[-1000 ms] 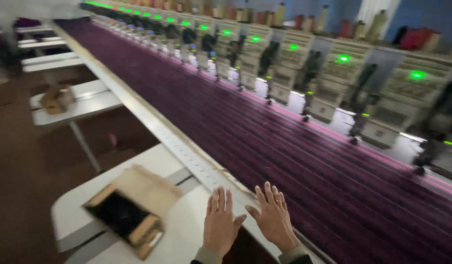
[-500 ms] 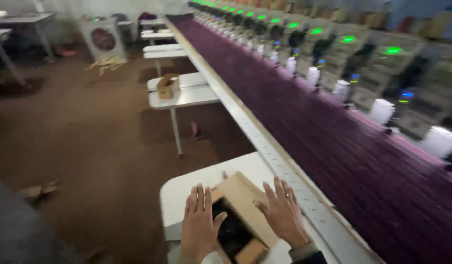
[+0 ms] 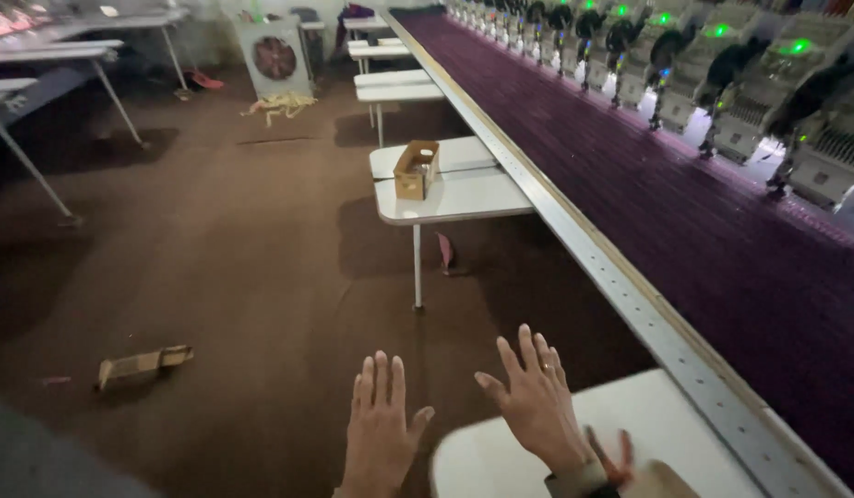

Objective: Operating a multi-head industrial embroidery machine by inspecting stitching and manually threading needles.

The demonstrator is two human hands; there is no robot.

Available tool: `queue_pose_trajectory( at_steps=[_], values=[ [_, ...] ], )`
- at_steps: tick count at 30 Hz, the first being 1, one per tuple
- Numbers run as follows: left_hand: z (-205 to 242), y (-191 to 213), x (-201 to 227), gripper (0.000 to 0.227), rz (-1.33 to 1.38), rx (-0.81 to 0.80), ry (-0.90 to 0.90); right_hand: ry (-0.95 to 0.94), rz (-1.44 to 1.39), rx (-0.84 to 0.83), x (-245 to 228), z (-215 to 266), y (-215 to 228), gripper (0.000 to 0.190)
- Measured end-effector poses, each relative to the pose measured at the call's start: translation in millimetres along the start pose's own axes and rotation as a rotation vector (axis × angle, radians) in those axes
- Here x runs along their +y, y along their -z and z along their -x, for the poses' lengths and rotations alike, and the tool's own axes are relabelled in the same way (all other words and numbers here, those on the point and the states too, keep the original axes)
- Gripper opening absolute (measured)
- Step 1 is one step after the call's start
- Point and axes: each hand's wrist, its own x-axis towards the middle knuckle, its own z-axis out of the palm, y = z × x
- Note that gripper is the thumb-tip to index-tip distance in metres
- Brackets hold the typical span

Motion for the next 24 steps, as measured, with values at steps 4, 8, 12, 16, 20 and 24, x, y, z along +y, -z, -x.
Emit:
queue_pose_trajectory(
  at_steps=[4, 8, 12, 16, 20, 24],
  values=[
    [-53.0, -30.0, -75.6, 0.09, -0.019, -0.023, 0.031, -0.08, 0.06, -0.035, -34.3, -80.7, -37.1, 0.08],
    [-121.7, -31.4, -140.6, 0.09, -0.01, -0.002, 0.04, -0.112, 0.053, -0.104, -74.8, -159.1, -52.6, 0.081],
    [-193.2, -50.8, -197.6, 0.088, 0.139, -0.075, 0.124, -0.159, 0.032, -0.174, -107.7, -241.5, -55.5, 0.08],
    [-261.2, -111.9, -279.6, 0.089, 0.096, -0.126, 0.136, -0.103, 0.045, -0.092, -108.3, -354.1, -98.0, 0.077],
    [-341.7, -177.2, -358.2, 0.088, 0.054, -0.177, 0.182, -0.085, 0.074, -0.159, -112.4, -480.3, -139.6, 0.077],
    [-429.0, -227.9, -418.5, 0.087, 0.042, -0.131, 0.278, 0.013, 0.075, -0.108, -114.6, -611.7, -181.6, 0.074]
  ],
)
